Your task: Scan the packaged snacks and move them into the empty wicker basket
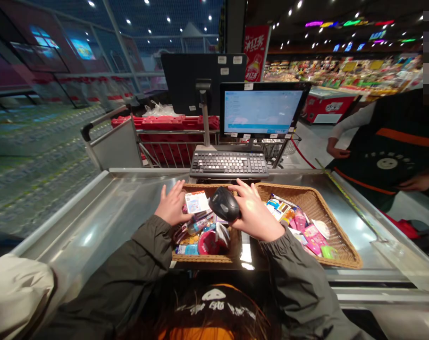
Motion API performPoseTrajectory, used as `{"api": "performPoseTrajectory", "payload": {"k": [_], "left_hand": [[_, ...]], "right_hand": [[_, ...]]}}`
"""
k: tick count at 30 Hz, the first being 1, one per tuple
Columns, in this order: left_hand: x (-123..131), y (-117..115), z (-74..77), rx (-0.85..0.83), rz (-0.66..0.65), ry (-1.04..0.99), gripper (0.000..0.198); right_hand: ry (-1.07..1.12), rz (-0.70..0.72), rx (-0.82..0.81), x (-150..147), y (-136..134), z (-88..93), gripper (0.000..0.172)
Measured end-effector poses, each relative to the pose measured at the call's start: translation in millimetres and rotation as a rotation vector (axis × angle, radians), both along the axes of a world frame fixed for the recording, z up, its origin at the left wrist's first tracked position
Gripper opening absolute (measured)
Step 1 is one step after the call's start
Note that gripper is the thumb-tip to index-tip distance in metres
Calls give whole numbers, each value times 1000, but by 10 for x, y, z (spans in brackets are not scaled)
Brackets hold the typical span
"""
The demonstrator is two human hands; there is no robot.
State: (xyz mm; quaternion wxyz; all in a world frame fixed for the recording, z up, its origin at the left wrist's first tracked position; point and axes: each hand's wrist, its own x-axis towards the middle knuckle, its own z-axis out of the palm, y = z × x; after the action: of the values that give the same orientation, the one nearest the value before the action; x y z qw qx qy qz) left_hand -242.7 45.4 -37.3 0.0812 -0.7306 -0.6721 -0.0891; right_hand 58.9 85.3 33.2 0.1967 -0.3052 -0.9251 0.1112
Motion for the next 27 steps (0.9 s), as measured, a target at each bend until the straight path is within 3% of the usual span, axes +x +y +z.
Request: {"api": "performPoseTrajectory", "payload": {"k": [10,13,20,27], "left_hand": [[-248,-216,-271,-177,35,50,63],[-305,-265,-293,-234,74,44,63],[-198,-219,4,-204,6,113,73],[354,7,192,-105,-211,71,69]], "right_hand": [[-21,50,-106,-135,-65,-102,53],[-21,37,-106,-136,-77,-111,54],[-12,-29,-110,-1,-72,-122,51],[-3,-157,-103,388,-31,-115,48]]}}
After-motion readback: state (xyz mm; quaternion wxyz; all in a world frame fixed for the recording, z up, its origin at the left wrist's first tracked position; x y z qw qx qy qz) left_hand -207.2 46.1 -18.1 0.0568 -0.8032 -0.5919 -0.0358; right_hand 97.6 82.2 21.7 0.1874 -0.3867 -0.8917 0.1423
